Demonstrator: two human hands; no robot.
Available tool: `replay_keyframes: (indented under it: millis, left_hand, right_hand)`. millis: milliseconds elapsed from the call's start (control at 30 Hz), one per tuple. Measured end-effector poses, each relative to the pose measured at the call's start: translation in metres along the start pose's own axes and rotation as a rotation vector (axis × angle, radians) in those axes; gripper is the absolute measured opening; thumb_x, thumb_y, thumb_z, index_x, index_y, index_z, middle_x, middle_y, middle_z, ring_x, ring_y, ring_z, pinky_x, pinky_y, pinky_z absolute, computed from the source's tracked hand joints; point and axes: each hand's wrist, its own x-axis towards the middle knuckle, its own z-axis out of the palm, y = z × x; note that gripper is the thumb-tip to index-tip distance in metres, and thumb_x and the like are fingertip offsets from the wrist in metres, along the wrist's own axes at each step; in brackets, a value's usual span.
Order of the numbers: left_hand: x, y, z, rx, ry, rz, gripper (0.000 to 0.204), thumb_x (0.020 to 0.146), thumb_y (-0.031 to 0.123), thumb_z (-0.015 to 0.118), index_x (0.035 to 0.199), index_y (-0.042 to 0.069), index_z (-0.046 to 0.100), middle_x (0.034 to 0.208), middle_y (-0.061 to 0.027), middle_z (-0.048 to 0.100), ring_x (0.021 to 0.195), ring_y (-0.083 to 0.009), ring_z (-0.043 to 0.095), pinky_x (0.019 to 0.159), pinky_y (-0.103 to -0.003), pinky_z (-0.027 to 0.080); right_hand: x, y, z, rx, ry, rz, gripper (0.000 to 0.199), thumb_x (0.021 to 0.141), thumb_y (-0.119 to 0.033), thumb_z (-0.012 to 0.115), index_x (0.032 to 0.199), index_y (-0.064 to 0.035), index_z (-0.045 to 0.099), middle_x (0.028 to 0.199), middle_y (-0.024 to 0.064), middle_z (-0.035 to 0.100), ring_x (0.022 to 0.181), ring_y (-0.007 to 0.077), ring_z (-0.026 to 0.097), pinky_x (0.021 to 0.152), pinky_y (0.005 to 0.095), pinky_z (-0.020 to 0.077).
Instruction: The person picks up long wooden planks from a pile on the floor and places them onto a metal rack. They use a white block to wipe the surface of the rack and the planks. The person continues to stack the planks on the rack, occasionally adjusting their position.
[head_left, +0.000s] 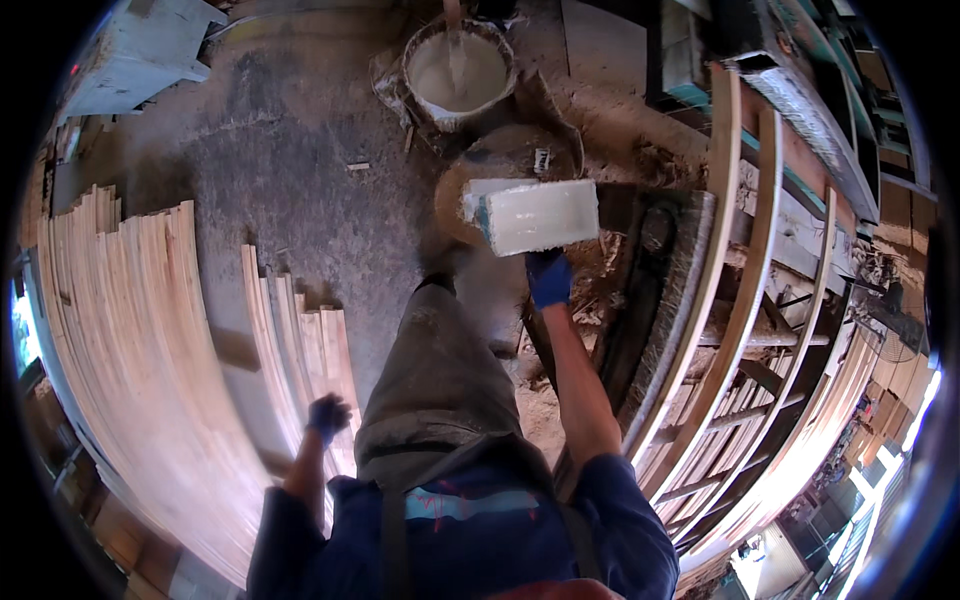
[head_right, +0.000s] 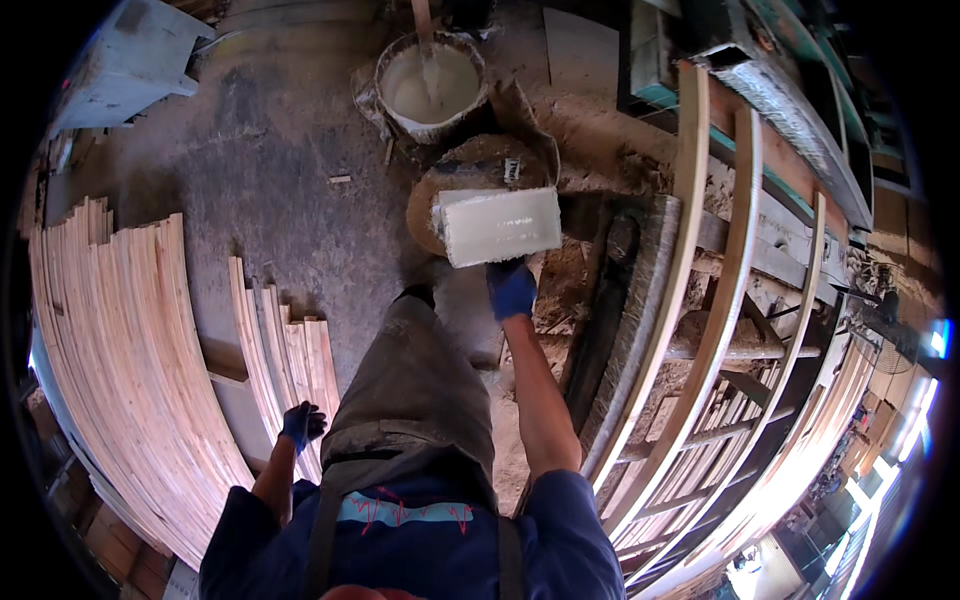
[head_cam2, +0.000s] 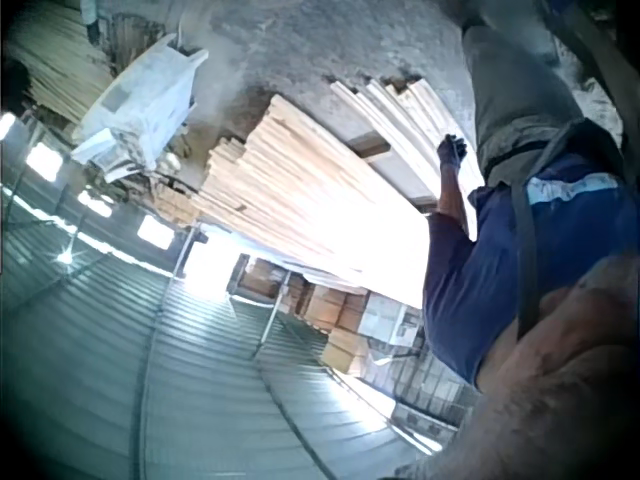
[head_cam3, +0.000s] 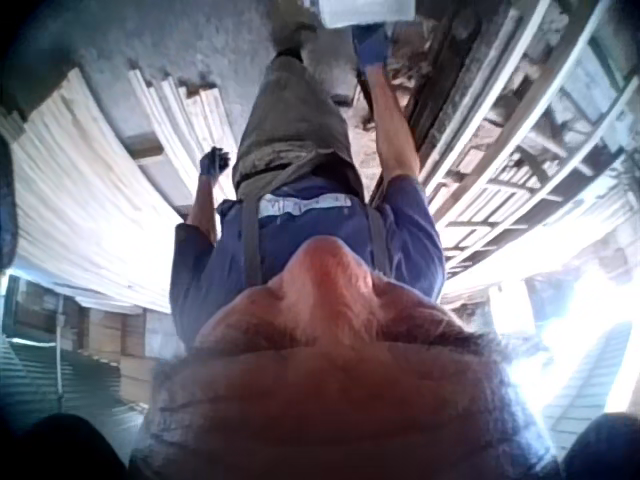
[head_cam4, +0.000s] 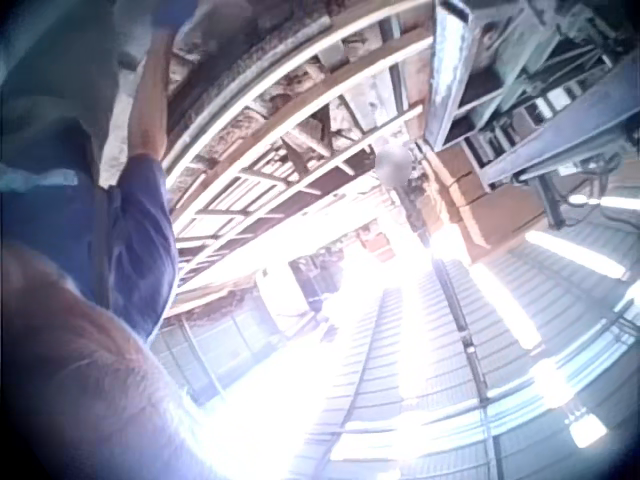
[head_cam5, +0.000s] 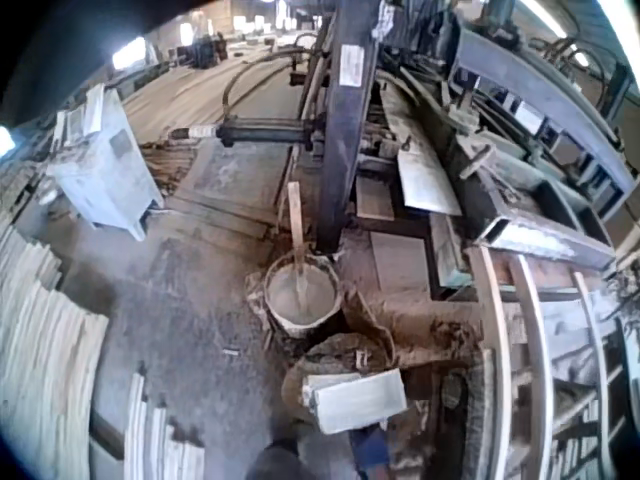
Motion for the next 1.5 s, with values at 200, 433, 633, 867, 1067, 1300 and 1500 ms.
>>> replay_keyframes:
  millis: [200,433,633,867,1067,1300,1500]
  left_hand:
    - [-0.016,0.02,0.013,-0.022,0.055,0.044,0.037,0.1,0.041,0.052,0.113,0.007,0.06,0.088,-0.0131,0.071,0.067,-0.0243,0.067,0.059,-0.037,0.054]
    - [-0.046,0.126,0.134,0.4,-0.228,0.38,0.033,0.101,0.028,0.045,0.126,0.011,0.058,0.112,-0.0143,0.068,0.095,-0.0276,0.068,0.078,-0.04,0.056]
    - [-0.08,0.138,0.268,0.702,-0.528,0.333,0.044,0.104,0.04,0.039,0.131,0.009,0.053,0.112,-0.014,0.067,0.097,-0.0301,0.066,0.08,-0.042,0.055]
    - [-0.248,0.029,0.559,0.833,-1.25,0.086,0.069,0.1,0.056,0.042,0.147,0.006,0.041,0.137,-0.0194,0.055,0.122,-0.0333,0.056,0.103,-0.049,0.047]
    - [-0.228,-0.133,0.704,0.769,-0.828,0.216,0.084,0.095,0.063,0.044,0.151,0.002,0.029,0.154,-0.0207,0.036,0.143,-0.0381,0.034,0.117,-0.052,0.031]
    - [-0.141,-0.209,0.772,0.786,-0.931,0.215,0.061,0.091,0.05,0.054,0.134,0.007,0.057,0.14,-0.0137,0.056,0.128,-0.0316,0.053,0.115,-0.048,0.035]
    - [-0.162,-0.238,0.766,0.782,-0.9,0.514,0.091,0.087,0.075,0.046,0.147,0.007,0.04,0.15,-0.0138,0.044,0.136,-0.0306,0.043,0.118,-0.046,0.028]
  right_hand:
    - [0.014,-0.006,0.054,-0.061,0.055,-0.052,0.042,0.092,-0.038,0.059,0.113,-0.0027,0.064,0.107,0.0227,0.068,0.103,0.0391,0.064,0.082,0.047,0.0524]
    - [0.025,0.002,0.075,-0.409,-0.219,0.192,0.035,0.095,-0.032,0.052,0.116,-0.0078,0.066,0.118,0.0202,0.065,0.108,0.0371,0.062,0.088,0.0499,0.0495]
    - [-0.077,-0.058,-0.071,-0.359,-0.038,0.132,0.023,0.087,-0.028,0.06,0.094,-0.0069,0.065,0.096,0.0173,0.069,0.087,0.0386,0.066,0.075,0.0507,0.0527]
    - [-0.356,-0.12,-0.31,0.463,-0.026,0.174,0.043,0.094,-0.031,0.065,0.126,-0.0019,0.062,0.108,0.0145,0.072,0.095,0.0249,0.07,0.084,0.0368,0.0564]
    - [-0.714,0.035,-0.381,1.114,1.651,0.77,0.034,0.097,-0.03,0.058,0.117,-0.0034,0.064,0.091,0.0158,0.071,0.067,0.0232,0.068,0.062,0.0361,0.059]
    - [-0.906,0.201,-0.354,1.638,2.04,0.518,0.044,0.1,-0.034,0.041,0.13,-0.0017,0.047,0.138,0.0249,0.052,0.13,0.0409,0.049,0.108,0.0552,0.039]
    - [-0.884,0.247,-0.393,1.466,2.112,0.32,0.035,0.094,-0.041,0.059,0.112,-0.0114,0.063,0.101,0.01,0.069,0.096,0.0265,0.064,0.085,0.0439,0.054]
